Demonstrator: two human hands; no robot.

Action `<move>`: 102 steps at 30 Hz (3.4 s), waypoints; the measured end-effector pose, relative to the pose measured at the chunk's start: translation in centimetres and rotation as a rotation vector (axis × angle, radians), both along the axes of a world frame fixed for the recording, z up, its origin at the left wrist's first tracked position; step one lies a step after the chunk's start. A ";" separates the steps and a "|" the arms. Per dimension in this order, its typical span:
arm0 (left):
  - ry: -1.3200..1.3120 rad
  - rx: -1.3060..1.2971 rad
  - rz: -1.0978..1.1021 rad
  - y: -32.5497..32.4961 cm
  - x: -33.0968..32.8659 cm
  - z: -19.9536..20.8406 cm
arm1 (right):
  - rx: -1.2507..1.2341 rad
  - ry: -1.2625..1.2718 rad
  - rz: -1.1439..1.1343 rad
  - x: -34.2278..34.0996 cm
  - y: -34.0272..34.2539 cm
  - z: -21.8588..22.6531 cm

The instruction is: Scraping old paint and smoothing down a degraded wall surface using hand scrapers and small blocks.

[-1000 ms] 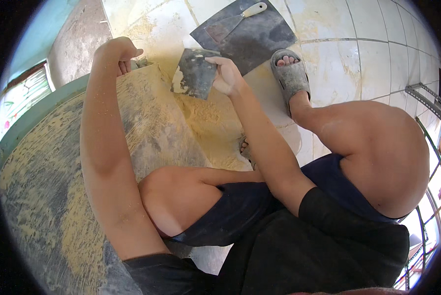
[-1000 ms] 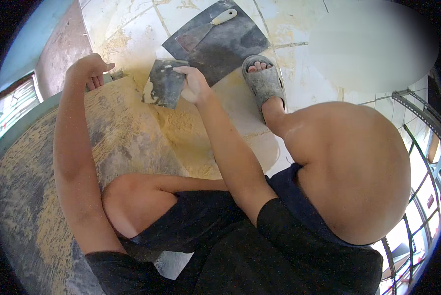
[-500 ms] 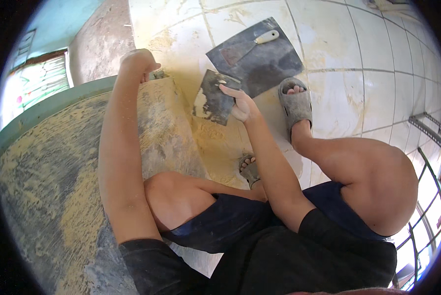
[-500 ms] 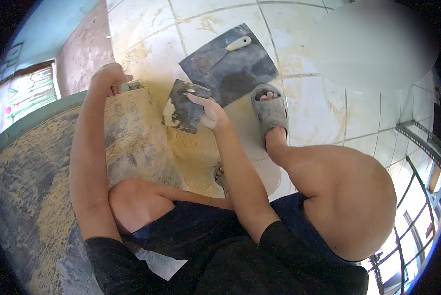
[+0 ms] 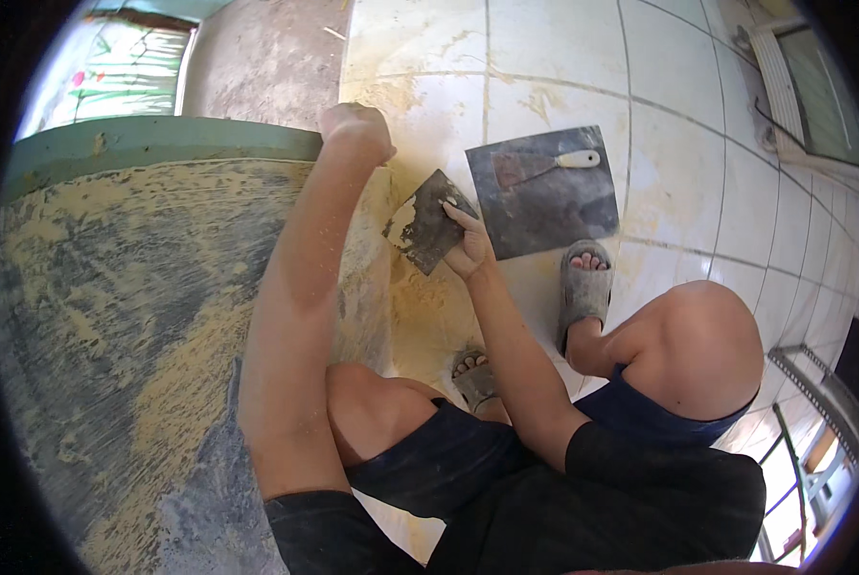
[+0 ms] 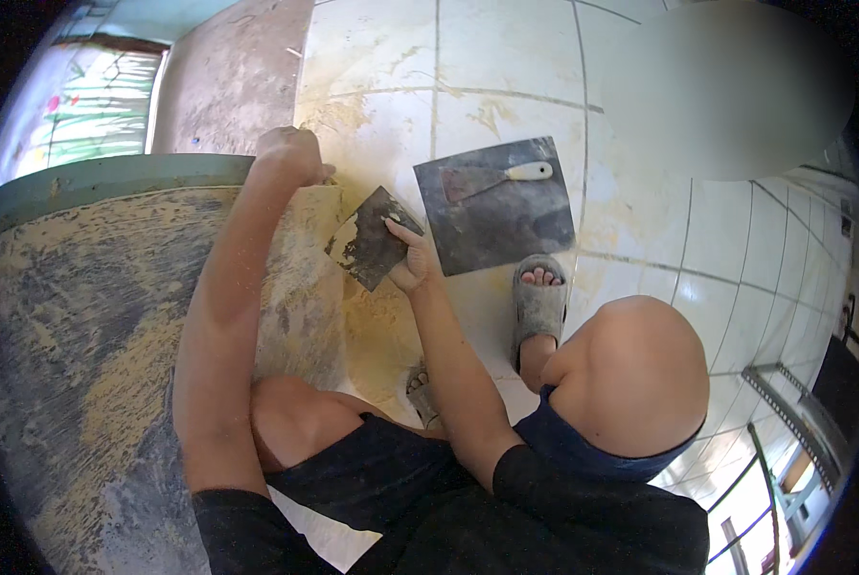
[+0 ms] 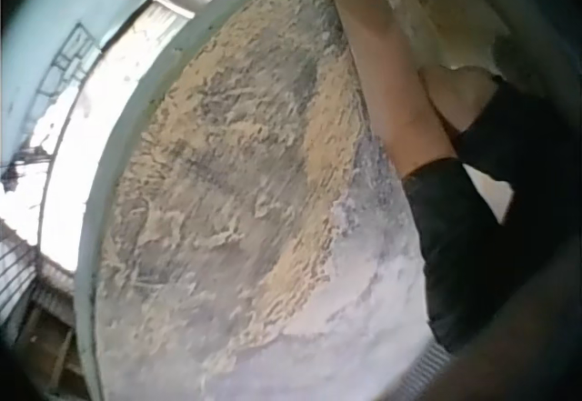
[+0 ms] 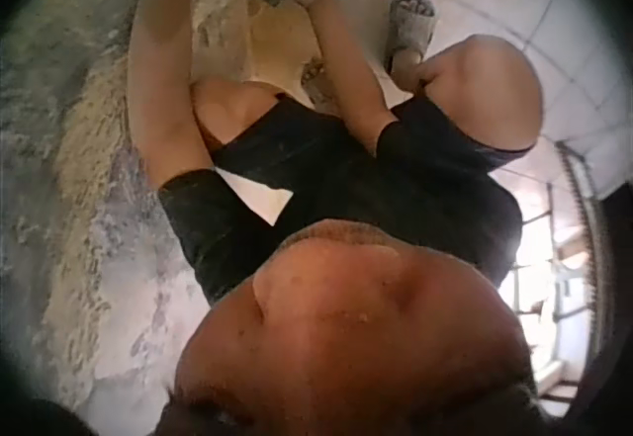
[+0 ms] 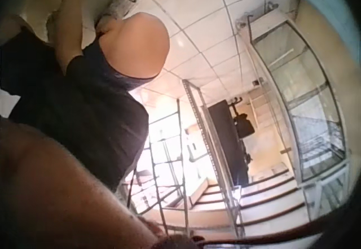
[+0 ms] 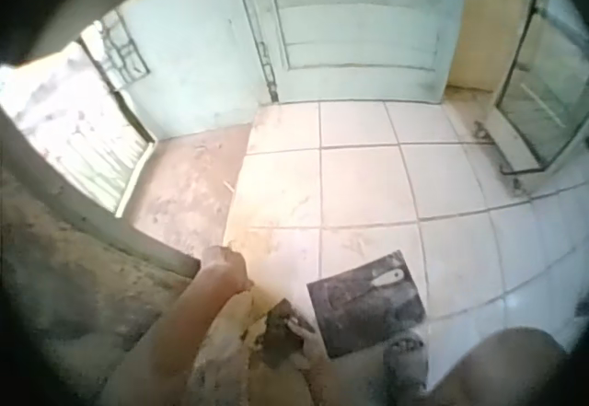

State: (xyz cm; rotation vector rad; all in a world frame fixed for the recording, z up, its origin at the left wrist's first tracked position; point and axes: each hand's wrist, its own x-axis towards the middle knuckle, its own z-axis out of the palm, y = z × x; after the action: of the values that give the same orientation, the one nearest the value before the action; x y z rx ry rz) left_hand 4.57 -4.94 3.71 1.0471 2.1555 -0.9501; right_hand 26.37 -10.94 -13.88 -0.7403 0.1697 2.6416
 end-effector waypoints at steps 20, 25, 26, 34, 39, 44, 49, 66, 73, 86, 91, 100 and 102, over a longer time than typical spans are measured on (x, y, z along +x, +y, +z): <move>0.178 0.249 -0.074 1.2 2.5 0.7 | 0.509 -0.617 0.302 -1.0 5.2 0.8; 0.302 0.206 -0.182 -1.6 6.1 -0.3 | 0.622 -0.714 0.444 0.3 3.2 0.4; 0.330 0.172 -0.243 -2.9 7.2 -0.7 | 0.629 -0.707 0.440 0.7 2.5 0.5; 0.394 0.028 -0.406 -4.9 7.0 -2.2 | 0.656 -0.490 0.363 2.0 -2.6 2.7; 0.584 0.400 -0.447 -9.5 9.0 -6.6 | 0.799 -0.525 0.403 1.7 -2.5 2.6; 0.637 0.532 -0.455 -15.4 17.0 -7.8 | 1.085 -0.701 0.255 -3.1 1.0 -0.8; 0.186 0.334 0.039 -21.6 23.2 -6.5 | 1.290 -0.744 0.413 -8.6 -0.7 -0.3; -0.393 0.387 0.433 -28.3 25.6 -10.9 | 1.912 -0.724 0.129 -4.2 -10.6 0.8; -0.317 0.467 0.459 -29.0 25.2 -11.9 | 1.469 -0.741 0.379 -5.9 -9.9 -0.7; -0.378 0.472 0.454 -29.2 25.8 -12.0 | 1.888 -0.736 0.078 -4.2 -10.6 3.8; -0.334 0.431 0.471 -29.1 26.0 -11.6 | 1.176 -0.679 0.351 -7.0 -9.1 0.7; -0.332 0.451 0.462 -28.9 26.0 -11.7 | 1.270 -0.690 0.493 -5.9 -9.1 1.6; -0.321 0.474 0.460 -28.9 26.2 -11.9 | 1.311 -0.766 0.441 -6.3 -9.0 0.7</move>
State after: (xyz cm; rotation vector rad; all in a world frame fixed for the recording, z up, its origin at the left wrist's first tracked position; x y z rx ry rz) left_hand 30.73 -33.85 -8.17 0.7766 2.2416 -0.0523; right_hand 20.11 -19.90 -13.18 -1.1849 -1.8408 1.8813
